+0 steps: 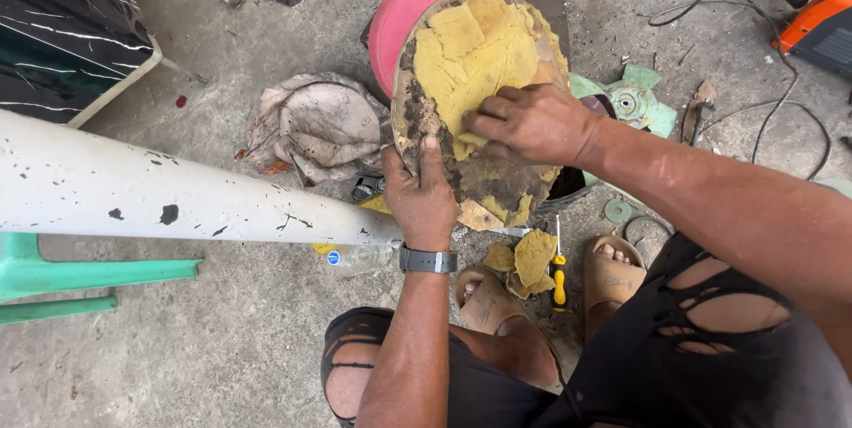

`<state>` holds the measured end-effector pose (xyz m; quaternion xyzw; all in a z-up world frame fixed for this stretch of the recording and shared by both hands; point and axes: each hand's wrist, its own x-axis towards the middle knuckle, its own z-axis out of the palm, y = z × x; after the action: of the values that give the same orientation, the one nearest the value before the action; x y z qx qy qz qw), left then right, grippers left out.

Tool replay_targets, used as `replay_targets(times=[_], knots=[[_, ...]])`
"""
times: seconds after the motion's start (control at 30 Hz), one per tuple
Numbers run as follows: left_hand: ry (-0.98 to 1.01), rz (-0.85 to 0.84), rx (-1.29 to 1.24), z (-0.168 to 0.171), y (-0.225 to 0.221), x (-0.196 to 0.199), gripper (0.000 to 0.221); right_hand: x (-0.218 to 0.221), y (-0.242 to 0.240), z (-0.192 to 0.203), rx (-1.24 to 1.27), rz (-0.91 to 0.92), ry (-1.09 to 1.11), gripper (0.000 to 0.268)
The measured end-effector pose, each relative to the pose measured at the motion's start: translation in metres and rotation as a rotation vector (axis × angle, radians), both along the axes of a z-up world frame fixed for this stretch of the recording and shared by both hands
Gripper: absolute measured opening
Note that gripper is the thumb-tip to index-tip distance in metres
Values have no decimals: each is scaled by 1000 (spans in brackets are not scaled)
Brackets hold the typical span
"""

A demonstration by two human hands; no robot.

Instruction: Removing old foam and cleaning a circular seat base using an angle grinder and manual peeling.

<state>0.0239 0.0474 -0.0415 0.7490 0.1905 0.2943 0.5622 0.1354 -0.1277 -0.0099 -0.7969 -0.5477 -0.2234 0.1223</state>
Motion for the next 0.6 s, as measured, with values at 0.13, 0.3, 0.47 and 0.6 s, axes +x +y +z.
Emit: replay_targets(times=[0.13,0.3,0.47,0.6], knots=[[35,24,-25,11,0,4,30,8,4,-38,-96,18,-106,29],[92,12,-69,22,-4,5,41,25,23,-36,107,-184,76,29],[120,16,-122,30,-8,6,51,64,25,-86,293,-308,244,31],[156,9,-160,34,-15,9,61,74,25,-98,332,-390,336,28]])
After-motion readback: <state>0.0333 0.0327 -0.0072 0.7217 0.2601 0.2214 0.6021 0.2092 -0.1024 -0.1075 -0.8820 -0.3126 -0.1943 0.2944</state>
